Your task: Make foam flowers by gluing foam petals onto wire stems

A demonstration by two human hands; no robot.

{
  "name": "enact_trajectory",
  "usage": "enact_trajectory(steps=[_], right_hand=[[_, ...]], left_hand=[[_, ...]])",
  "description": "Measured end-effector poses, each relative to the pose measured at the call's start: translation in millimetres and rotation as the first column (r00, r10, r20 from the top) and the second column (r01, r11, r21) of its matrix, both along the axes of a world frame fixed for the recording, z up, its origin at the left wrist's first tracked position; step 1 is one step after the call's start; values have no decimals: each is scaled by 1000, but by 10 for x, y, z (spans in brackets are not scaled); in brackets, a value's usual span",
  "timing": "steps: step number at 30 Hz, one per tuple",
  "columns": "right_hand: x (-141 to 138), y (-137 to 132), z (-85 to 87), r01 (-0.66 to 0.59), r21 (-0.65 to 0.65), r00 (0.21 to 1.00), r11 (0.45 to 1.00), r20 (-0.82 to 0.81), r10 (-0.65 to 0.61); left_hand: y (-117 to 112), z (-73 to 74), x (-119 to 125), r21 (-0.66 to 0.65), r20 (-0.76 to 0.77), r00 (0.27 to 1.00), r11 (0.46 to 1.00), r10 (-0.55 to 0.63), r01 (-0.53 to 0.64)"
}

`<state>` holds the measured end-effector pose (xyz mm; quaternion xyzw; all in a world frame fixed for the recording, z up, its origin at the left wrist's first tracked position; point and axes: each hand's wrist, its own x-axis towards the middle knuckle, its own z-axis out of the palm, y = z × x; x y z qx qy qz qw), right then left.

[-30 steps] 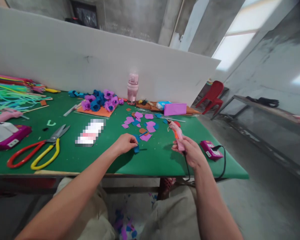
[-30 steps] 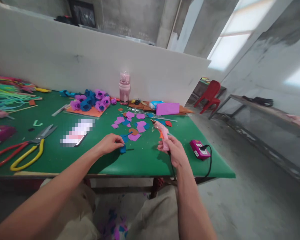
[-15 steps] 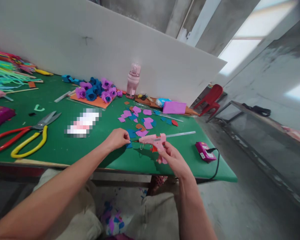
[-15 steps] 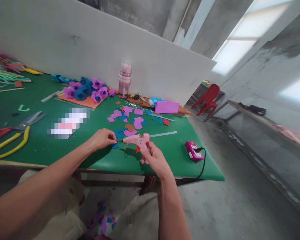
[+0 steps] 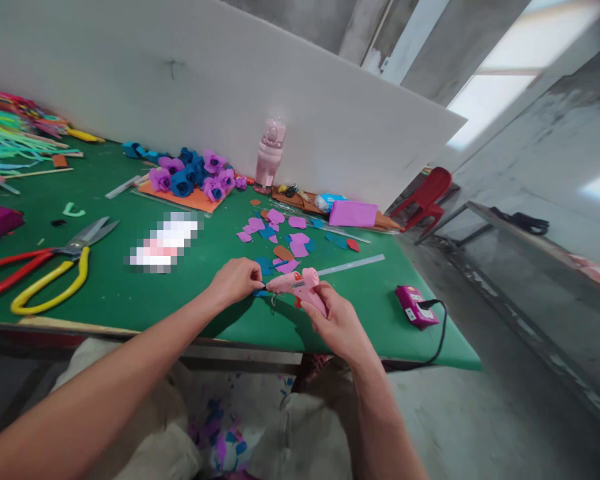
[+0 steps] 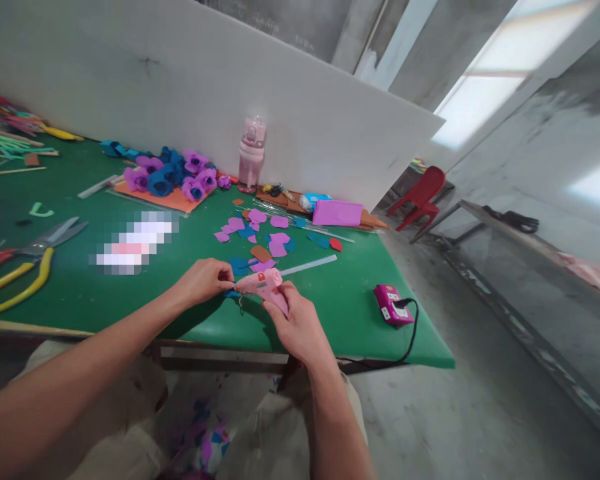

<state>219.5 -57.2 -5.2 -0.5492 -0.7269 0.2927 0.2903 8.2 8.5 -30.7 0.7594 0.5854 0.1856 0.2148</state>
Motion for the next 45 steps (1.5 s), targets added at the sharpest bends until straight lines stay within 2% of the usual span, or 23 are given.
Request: enact_trajectory(steps=[10,45], right_hand=[[-48,-26,20,-38,79,986,996,163,24],[-110,-49,6,-72,112,952,991,303,35]], left_hand=[[6,-27,-14,7,31,1000,1000,-8,7],[8,29,-2,-24,-68,997,999,-40,39]])
